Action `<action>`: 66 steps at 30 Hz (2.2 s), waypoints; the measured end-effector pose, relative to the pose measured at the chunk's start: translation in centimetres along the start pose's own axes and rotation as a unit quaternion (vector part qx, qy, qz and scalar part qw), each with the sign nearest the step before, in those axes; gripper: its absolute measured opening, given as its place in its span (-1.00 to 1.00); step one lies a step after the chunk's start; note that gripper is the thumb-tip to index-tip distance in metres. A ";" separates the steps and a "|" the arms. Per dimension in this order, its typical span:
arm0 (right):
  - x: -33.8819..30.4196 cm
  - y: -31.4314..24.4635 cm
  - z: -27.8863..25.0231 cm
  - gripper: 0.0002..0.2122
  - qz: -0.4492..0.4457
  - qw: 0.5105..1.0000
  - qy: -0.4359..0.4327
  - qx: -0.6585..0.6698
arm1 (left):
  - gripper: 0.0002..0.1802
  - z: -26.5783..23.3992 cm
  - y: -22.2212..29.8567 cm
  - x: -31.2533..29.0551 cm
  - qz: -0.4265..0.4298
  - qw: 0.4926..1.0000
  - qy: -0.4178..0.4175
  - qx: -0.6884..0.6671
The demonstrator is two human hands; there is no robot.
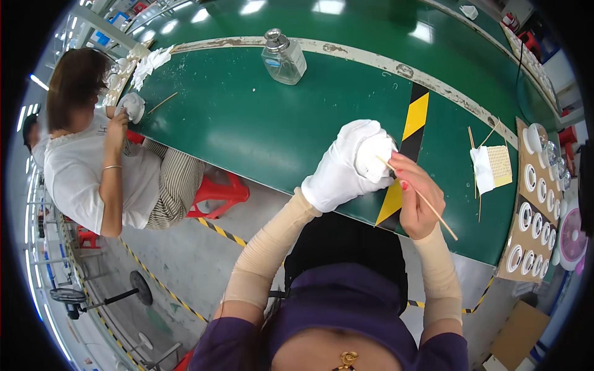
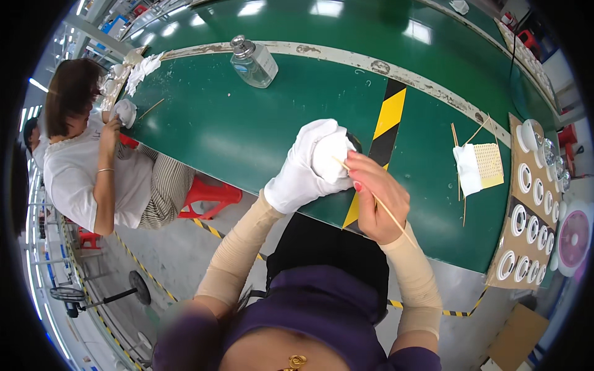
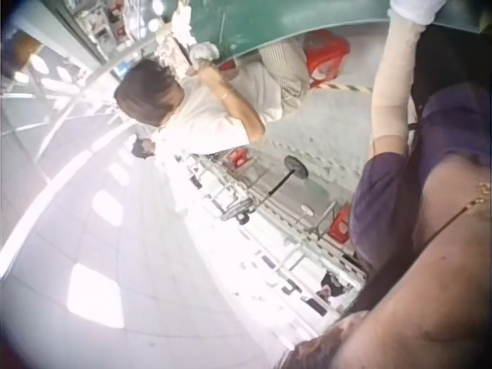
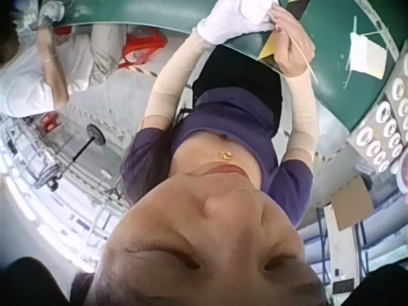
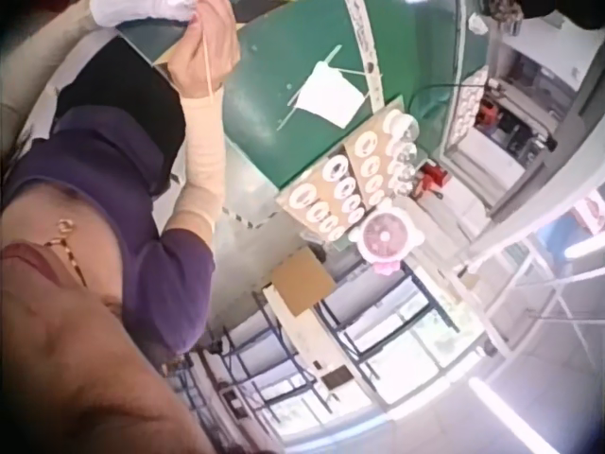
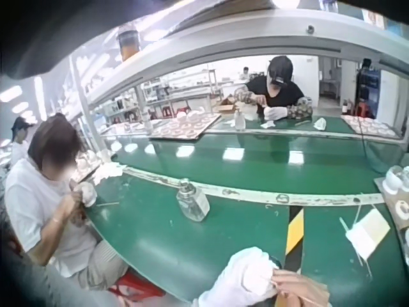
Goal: Cleaning or applying liquid to circular electronic components using a small wooden stick at an assembly line workstation.
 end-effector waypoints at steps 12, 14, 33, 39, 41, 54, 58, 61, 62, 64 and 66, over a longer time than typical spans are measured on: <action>1.5 0.3 0.6 -0.85 0.019 0.994 -0.031 -0.101 | -0.16 0.0 -0.3 -0.1 -0.046 0.999 0.008 0.002; 1.1 0.9 0.3 -0.83 0.057 0.994 -0.017 -0.096 | -0.17 0.0 -0.3 0.0 -0.037 0.999 0.009 0.002; 1.0 -0.9 1.3 -0.75 0.016 0.987 -0.085 -0.138 | -0.07 0.2 -0.5 -0.1 -0.020 0.999 -0.027 0.004; 1.6 0.6 1.0 -0.77 0.050 0.984 -0.024 -0.172 | -0.15 -0.1 0.0 -0.2 -0.035 0.998 0.030 0.047; 0.6 -0.2 0.7 -0.78 0.023 0.982 -0.024 -0.183 | -0.13 -0.1 0.1 0.0 -0.029 0.998 0.026 0.049; 0.3 -0.4 1.5 -0.81 0.031 0.990 -0.019 -0.137 | -0.07 0.5 -0.5 -0.6 -0.038 0.999 0.009 0.008; 1.5 1.1 1.9 -0.82 0.059 0.991 0.017 -0.120 | -0.10 0.3 -0.2 -0.4 -0.016 1.000 0.019 0.005; 1.2 1.5 1.9 -0.83 0.096 0.990 0.027 -0.102 | -0.12 0.4 -0.3 -0.5 -0.040 0.999 0.009 -0.021; 0.9 1.3 1.9 -0.83 0.097 0.990 0.025 -0.102 | -0.12 0.4 -0.4 -0.6 -0.042 0.999 0.010 -0.021; 0.5 0.1 2.3 -0.78 0.037 0.993 0.016 -0.113 | -0.11 0.4 -0.5 -0.6 -0.034 0.999 0.009 -0.001; 0.5 0.7 2.1 -0.83 0.052 0.992 0.032 -0.110 | -0.11 0.4 -0.3 -0.4 -0.018 1.000 0.020 0.011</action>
Point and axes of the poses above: each hand's wrist, its own x-axis towards the middle knuckle, its own z-axis out of the palm, y = z × x, the point moved 7 cm from there along x, towards the middle knuckle, and after that the axes turned 9 degrees about x, right-handed, at the moved point
